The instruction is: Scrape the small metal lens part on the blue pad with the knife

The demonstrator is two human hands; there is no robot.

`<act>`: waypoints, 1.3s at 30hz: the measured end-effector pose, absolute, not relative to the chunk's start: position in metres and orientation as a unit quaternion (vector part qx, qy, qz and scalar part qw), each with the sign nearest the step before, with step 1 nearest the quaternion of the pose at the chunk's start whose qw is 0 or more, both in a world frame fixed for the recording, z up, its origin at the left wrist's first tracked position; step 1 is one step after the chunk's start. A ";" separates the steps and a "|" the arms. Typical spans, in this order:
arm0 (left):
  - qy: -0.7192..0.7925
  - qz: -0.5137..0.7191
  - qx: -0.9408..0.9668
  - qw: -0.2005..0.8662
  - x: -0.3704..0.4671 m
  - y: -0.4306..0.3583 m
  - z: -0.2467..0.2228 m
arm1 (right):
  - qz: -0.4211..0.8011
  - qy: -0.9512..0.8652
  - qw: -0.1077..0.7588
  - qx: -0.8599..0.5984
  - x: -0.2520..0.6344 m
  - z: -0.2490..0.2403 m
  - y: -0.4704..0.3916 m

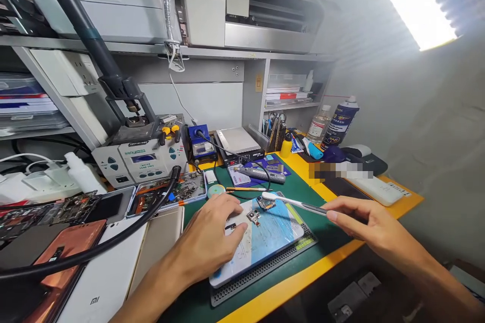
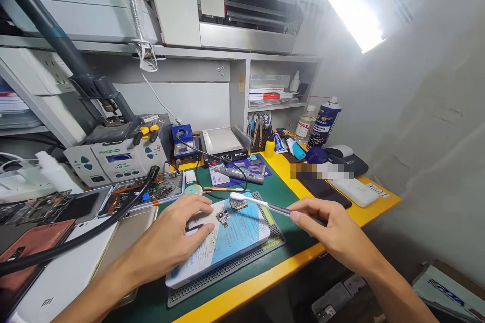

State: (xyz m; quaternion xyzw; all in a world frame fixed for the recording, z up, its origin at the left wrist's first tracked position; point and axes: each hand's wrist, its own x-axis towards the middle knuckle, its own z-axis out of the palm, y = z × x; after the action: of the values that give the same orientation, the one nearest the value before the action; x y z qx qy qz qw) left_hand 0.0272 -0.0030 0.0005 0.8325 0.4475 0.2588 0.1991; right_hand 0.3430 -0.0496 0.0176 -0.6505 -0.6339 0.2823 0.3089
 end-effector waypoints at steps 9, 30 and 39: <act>0.470 0.260 0.836 0.113 0.050 -0.006 -0.004 | 0.300 -0.570 0.359 -0.675 0.355 0.005 -0.066; 0.447 0.251 0.848 0.137 0.037 -0.004 0.001 | 0.445 -0.442 0.465 -0.625 0.349 -0.018 -0.095; 0.422 0.232 0.862 0.158 0.030 -0.005 0.011 | 0.458 -0.462 0.451 -0.611 0.348 -0.015 -0.093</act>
State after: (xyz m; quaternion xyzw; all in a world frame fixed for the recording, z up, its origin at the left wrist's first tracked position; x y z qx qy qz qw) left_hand 0.0297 -0.0048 0.0107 0.8622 0.4216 0.2321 0.1581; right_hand 0.3481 -0.0934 -0.0155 -0.6113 -0.4619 0.4579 0.4510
